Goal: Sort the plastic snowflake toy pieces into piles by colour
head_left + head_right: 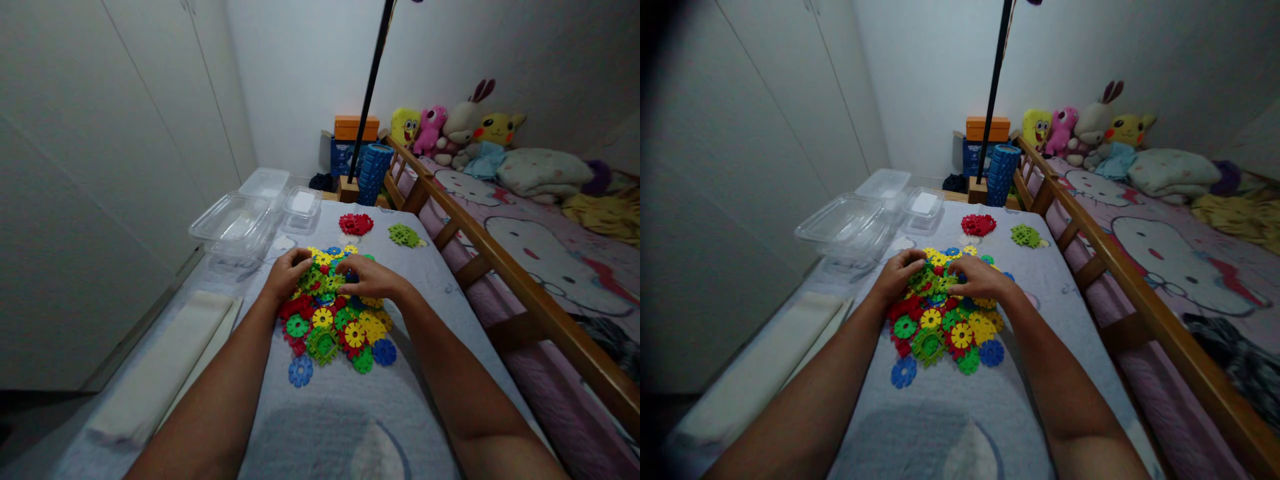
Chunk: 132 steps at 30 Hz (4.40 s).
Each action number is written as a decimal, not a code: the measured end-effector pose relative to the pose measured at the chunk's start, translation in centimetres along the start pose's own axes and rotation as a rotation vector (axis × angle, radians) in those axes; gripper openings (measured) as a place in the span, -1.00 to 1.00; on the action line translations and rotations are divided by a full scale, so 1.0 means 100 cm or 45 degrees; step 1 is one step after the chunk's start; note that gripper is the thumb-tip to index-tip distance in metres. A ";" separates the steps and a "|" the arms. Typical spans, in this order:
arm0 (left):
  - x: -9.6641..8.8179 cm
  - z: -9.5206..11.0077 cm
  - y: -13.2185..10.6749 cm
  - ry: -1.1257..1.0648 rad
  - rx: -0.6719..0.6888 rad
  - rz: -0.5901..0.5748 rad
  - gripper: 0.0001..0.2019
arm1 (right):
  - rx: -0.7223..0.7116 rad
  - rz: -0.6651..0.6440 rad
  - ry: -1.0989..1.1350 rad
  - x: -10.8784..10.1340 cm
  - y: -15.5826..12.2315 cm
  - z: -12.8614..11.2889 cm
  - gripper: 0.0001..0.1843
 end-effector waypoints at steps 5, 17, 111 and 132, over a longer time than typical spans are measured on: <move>0.000 0.001 0.000 -0.024 -0.013 0.015 -0.61 | 0.052 0.002 -0.133 0.005 0.001 0.001 -0.63; -0.001 -0.002 0.001 -0.003 0.028 0.011 -0.62 | 0.109 -0.018 -0.124 0.007 0.003 0.009 -0.77; 0.002 0.005 -0.001 0.013 -0.016 0.011 -0.60 | 0.540 0.685 0.212 0.002 -0.028 0.161 -0.49; 0.003 0.005 0.000 0.234 0.029 -0.057 -0.61 | 0.241 0.305 0.168 0.034 0.008 0.074 -0.43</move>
Point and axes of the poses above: each hand's wrist, its own y-axis towards the middle knuckle, its own x-axis out of the palm, z = x × y, the point moved 8 cm from there along y, towards the middle knuckle, and after that the axes turned 7 degrees about -y, right-handed, at the moved point
